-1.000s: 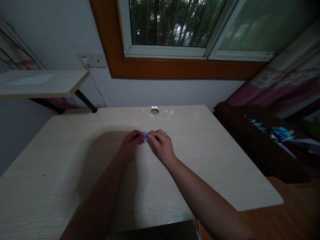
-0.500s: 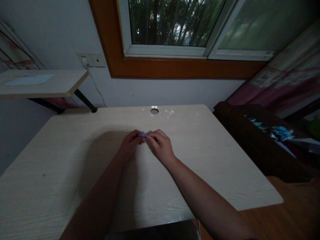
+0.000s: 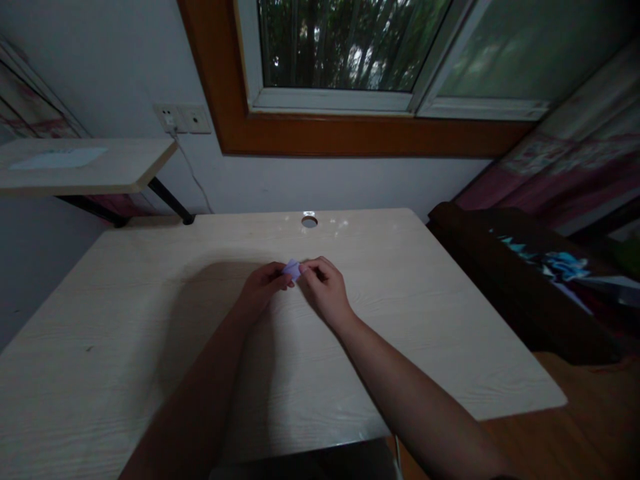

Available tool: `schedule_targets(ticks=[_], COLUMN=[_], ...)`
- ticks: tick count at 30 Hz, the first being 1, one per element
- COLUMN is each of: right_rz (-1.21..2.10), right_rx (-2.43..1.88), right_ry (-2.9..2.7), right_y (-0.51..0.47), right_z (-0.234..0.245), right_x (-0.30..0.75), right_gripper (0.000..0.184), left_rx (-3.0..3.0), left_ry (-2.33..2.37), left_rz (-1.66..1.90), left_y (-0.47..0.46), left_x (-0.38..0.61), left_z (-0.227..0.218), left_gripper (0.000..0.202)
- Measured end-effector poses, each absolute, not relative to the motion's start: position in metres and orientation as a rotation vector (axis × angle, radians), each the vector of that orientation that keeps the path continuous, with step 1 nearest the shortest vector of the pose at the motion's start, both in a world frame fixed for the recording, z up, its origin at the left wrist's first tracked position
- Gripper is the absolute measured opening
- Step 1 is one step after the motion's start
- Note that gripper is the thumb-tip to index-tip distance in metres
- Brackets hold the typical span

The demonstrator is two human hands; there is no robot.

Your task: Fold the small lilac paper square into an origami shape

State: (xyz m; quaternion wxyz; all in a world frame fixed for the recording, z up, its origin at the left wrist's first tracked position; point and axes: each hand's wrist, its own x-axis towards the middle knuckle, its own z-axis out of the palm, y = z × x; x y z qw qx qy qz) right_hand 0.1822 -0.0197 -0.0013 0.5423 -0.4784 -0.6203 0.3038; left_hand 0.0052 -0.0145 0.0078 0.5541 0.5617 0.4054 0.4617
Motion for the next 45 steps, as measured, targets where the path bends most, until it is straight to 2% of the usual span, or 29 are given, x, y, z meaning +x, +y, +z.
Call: schedule_targets(ticks=[9, 17, 24, 45], right_rz=[0.77, 0.568, 0.584, 0.613], right_rx=[-1.141, -1.112, -1.008, -1.033], right_ry=[-1.445, -1.472, -1.579, -1.57], right_y=[-0.019, -0.024, -0.022, -0.021], right_z=[-0.002, 0.01, 0.005, 0.004], right_x=[0.182, 0.181, 0.181, 0.181], right_gripper=[0.016, 0.002, 0.012, 0.008], left_rx=[1.326, 1.347, 1.359, 1.471], left_ry=[1.01, 1.046, 1.035, 1.09], left_rz=[1.085, 1.086, 1.08, 1.053], left_y=[-0.013, -0.013, -0.01, -0.011], left_x=[0.006, 0.007, 0.006, 0.004], left_z=[0.009, 0.01, 0.006, 0.001], left_gripper=[0.027, 0.028, 0.026, 0.029])
